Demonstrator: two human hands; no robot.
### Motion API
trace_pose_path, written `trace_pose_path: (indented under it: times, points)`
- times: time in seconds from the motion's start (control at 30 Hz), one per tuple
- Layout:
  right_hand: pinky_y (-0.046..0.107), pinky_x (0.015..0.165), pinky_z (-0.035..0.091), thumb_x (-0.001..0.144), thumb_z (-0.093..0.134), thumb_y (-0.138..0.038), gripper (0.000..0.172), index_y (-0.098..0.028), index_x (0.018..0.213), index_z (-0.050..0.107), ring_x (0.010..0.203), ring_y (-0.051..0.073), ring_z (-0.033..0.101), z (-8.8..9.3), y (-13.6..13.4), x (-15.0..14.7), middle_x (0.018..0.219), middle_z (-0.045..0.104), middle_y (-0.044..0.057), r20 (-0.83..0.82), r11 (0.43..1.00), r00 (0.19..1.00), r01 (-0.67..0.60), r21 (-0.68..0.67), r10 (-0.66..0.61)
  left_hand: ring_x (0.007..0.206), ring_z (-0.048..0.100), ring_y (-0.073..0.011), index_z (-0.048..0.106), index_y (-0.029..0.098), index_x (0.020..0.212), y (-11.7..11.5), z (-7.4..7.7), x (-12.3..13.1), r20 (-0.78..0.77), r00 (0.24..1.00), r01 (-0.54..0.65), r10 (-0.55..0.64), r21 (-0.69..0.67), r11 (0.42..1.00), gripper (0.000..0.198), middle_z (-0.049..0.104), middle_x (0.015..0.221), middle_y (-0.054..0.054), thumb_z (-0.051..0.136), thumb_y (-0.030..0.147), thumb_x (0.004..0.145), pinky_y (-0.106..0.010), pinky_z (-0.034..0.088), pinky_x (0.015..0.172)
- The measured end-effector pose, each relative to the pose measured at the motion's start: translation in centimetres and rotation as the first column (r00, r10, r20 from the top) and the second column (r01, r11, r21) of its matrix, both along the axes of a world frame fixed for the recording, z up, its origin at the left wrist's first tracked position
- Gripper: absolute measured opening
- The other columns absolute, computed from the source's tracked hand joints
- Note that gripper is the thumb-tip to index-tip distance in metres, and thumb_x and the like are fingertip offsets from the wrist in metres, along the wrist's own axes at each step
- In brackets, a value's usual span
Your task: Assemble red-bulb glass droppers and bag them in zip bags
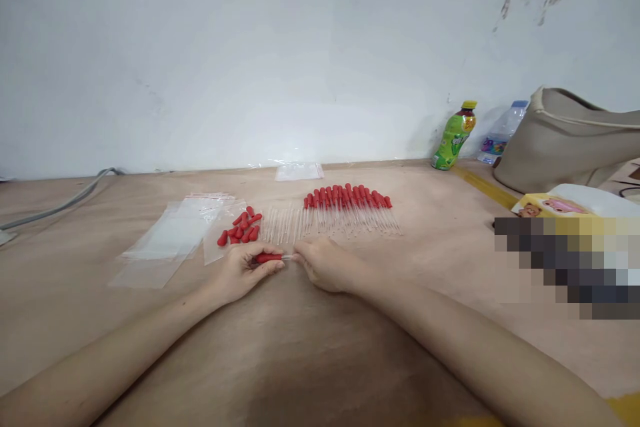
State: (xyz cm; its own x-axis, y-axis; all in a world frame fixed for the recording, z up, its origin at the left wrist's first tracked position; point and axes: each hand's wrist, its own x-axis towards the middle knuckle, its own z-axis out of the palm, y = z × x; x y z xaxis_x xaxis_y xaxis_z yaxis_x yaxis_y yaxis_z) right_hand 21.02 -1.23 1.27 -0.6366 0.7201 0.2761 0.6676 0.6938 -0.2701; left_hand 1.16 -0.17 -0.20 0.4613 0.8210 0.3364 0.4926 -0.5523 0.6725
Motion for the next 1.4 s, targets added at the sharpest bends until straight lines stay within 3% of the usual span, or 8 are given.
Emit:
trace_pose_path:
  times: [0.1, 0.17, 0.33, 0.47, 0.67, 0.8, 0.97, 1.4]
  points:
    - [0.027, 0.068, 0.034, 0.085, 0.037, -0.019, 0.018, -0.016, 0.075, 0.052, 0.071, 0.014, 0.050, 1.2, 0.3, 0.8, 0.078, 0.059, 0.005, 0.023, 1.000, 1.000, 0.019, -0.008, -0.019, 0.068, 0.057, -0.0134, 0.056, 0.017, 0.098, 0.2, -0.1, -0.2, 0.018, 0.997, -0.070, 0.069, 0.067, 0.995, 0.026, 0.060, 0.083, -0.004, 0.057, 0.030, 0.075, -0.024, 0.047, 0.059]
    - [0.025, 0.062, 0.035, 0.083, 0.038, -0.020, 0.019, -0.016, 0.072, 0.053, 0.065, 0.013, 0.050, 2.0, 1.2, 1.6, 0.072, 0.059, 0.004, -0.022, 0.990, 0.992, 0.124, -0.065, -0.125, 0.062, 0.053, -0.0115, 0.051, 0.017, 0.105, 0.3, 0.0, -0.5, -0.004, 0.994, -0.106, 0.106, 0.090, 0.990, 0.033, 0.056, 0.082, -0.003, 0.058, 0.028, 0.074, -0.023, 0.046, 0.055]
    - [0.021, 0.052, 0.034, 0.077, 0.044, -0.030, 0.026, -0.017, 0.056, 0.051, 0.055, 0.012, 0.051, 3.2, 5.0, 2.1, 0.055, 0.056, 0.001, -0.178, 0.843, 0.832, 0.481, -0.241, -0.526, 0.062, 0.050, -0.0116, 0.056, 0.016, 0.088, 0.0, 0.5, -0.8, -0.162, 0.986, -0.033, 0.049, 0.101, 0.994, 0.014, 0.053, 0.073, -0.002, 0.052, 0.024, 0.078, -0.023, 0.042, 0.056]
    - [0.024, 0.054, 0.036, 0.074, 0.043, -0.030, 0.030, -0.017, 0.048, 0.050, 0.058, 0.015, 0.054, 2.2, 7.2, 0.2, 0.054, 0.057, 0.003, -0.145, 0.753, 0.739, 0.637, -0.165, -0.657, 0.065, 0.051, -0.0123, 0.058, 0.016, 0.080, -0.1, 0.7, -0.7, -0.206, 0.978, -0.001, 0.023, 0.104, 0.995, 0.014, 0.054, 0.075, -0.003, 0.048, 0.025, 0.080, -0.023, 0.041, 0.058]
    - [0.031, 0.060, 0.040, 0.073, 0.043, -0.035, 0.027, -0.017, 0.071, 0.063, 0.074, 0.024, 0.060, 0.8, 8.2, -1.6, 0.074, 0.064, 0.009, -0.001, 0.648, 0.649, 0.761, -0.032, -0.761, 0.066, 0.050, -0.0125, 0.059, 0.016, 0.081, 0.0, 0.5, -0.8, -0.210, 0.977, -0.006, 0.028, 0.105, 0.994, 0.014, 0.053, 0.074, -0.003, 0.048, 0.025, 0.080, -0.024, 0.041, 0.059]
    - [0.032, 0.062, 0.041, 0.075, 0.042, -0.038, 0.030, -0.017, 0.078, 0.064, 0.076, 0.024, 0.060, 0.9, 8.0, -1.5, 0.078, 0.064, 0.010, 0.047, 0.653, 0.652, 0.757, 0.002, -0.756, 0.066, 0.050, -0.0125, 0.058, 0.016, 0.081, -0.1, 0.6, -0.8, -0.209, 0.978, -0.003, 0.025, 0.104, 0.995, 0.014, 0.053, 0.075, -0.003, 0.048, 0.025, 0.080, -0.024, 0.041, 0.059]
    - [0.032, 0.063, 0.041, 0.075, 0.042, -0.040, 0.029, -0.020, 0.080, 0.063, 0.078, 0.024, 0.059, 0.9, 7.3, -2.5, 0.080, 0.065, 0.007, 0.039, 0.717, 0.716, 0.695, 0.058, -0.697, 0.066, 0.050, -0.0123, 0.058, 0.016, 0.081, -0.1, 0.7, -0.7, -0.207, 0.978, -0.001, 0.022, 0.102, 0.995, 0.013, 0.053, 0.074, -0.003, 0.048, 0.024, 0.080, -0.024, 0.042, 0.060]
    - [0.031, 0.063, 0.041, 0.075, 0.045, -0.034, 0.030, -0.014, 0.086, 0.064, 0.082, 0.024, 0.060, 1.2, 7.2, -4.7, 0.086, 0.065, 0.015, 0.123, 0.735, 0.733, 0.677, -0.040, -0.669, 0.063, 0.050, -0.0118, 0.059, 0.017, 0.081, -0.1, 0.5, -0.7, -0.191, 0.981, -0.005, 0.029, 0.123, 0.992, 0.013, 0.052, 0.072, -0.002, 0.048, 0.023, 0.080, -0.024, 0.041, 0.057]
